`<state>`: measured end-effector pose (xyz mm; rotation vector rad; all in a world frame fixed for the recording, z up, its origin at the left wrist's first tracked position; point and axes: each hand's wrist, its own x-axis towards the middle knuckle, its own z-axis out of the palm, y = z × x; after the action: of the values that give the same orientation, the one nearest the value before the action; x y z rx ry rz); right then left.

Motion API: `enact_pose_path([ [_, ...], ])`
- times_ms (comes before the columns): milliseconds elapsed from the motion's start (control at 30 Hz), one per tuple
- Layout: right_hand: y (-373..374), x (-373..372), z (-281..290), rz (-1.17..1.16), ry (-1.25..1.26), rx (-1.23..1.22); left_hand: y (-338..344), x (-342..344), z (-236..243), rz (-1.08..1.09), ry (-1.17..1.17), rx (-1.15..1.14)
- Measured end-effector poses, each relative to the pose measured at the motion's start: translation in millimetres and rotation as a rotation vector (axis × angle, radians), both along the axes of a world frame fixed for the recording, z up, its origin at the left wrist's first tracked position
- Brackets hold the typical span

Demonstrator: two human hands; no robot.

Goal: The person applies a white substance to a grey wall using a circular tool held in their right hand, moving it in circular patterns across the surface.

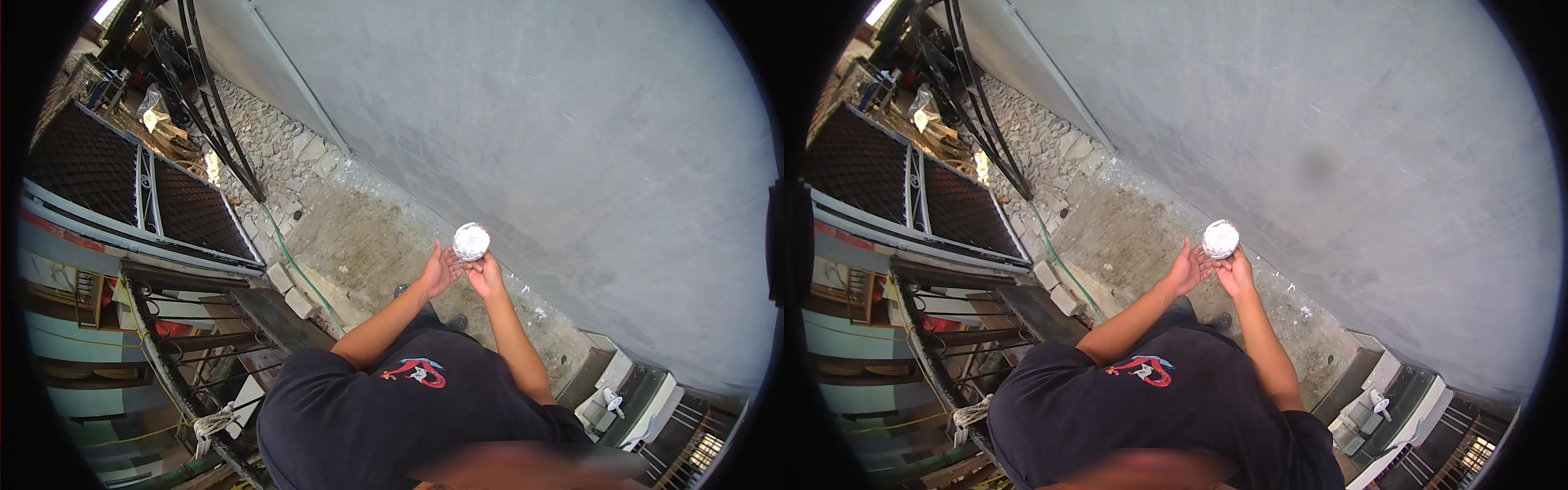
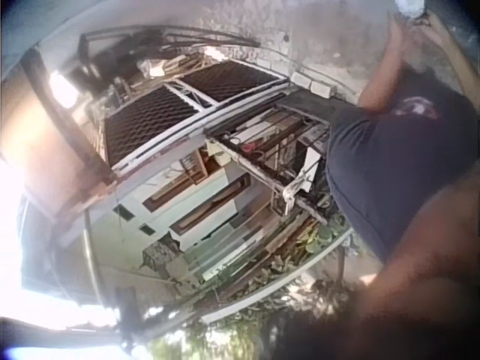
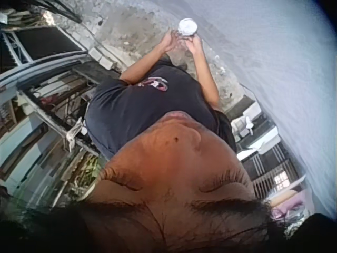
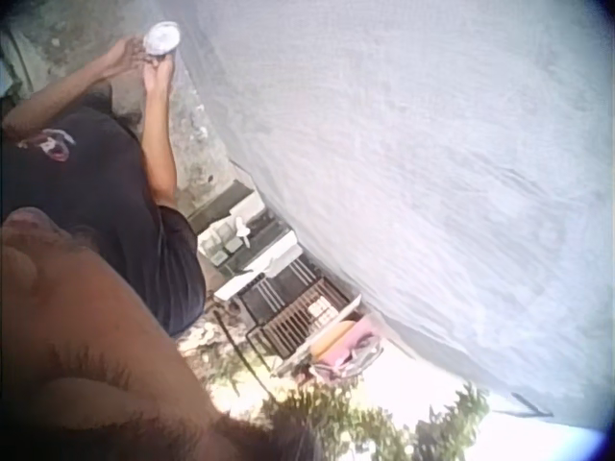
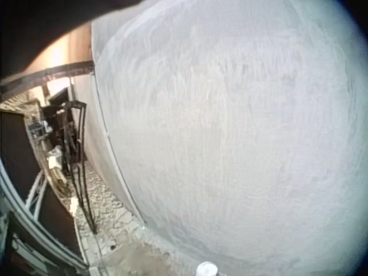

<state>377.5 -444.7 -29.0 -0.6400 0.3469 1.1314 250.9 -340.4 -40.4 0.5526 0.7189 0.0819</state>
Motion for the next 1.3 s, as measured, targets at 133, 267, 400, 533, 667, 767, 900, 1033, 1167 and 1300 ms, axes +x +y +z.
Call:
enact_pose_path([
  [133, 13.2, 8.9, 33.3, 0.125, -0.033, 0.100, 12.7, 4.5, 44.4, 0.097, -0.201, 0.004],
  [267, 9.0, -3.0, 49.8, 0.084, -0.029, 0.093, 10.0, -2.5, 70.8, 0.056, -0.244, 0.079],
  [400, -10.9, -2.9, 53.0, 0.084, -0.083, 0.035, -4.9, 2.8, 70.3, 0.003, -0.240, 0.106],
  [533, -31.2, -3.1, 53.0, 0.101, -0.096, 0.011, -14.8, 10.1, 55.2, -0.062, -0.238, 0.021],
  [667, -53.8, 0.2, 48.6, 0.111, -0.082, 0.015, -20.0, 18.0, 43.2, -0.279, -0.313, -0.097],
  [767, -70.4, 1.4, 47.3, 0.166, -0.154, -0.032, -31.1, 22.9, 53.2, -0.319, -0.249, -0.169],
  [900, -85.9, 3.2, 49.9, 0.242, -0.303, -0.280, -45.5, 30.3, 60.7, -0.329, -0.154, -0.146],
  [1033, -94.7, 0.1, 53.2, 0.260, -0.340, -0.317, -47.3, 33.0, 43.8, -0.408, -0.248, -0.137],
  [1167, -105.4, -1.9, 52.9, 0.166, -0.251, -0.183, -50.4, 37.5, 42.7, -0.364, -0.201, -0.168],
  [1300, -112.3, -4.3, 36.6, 0.179, -0.236, -0.138, -53.5, 39.9, 40.7, -0.322, -0.136, -0.170],
])
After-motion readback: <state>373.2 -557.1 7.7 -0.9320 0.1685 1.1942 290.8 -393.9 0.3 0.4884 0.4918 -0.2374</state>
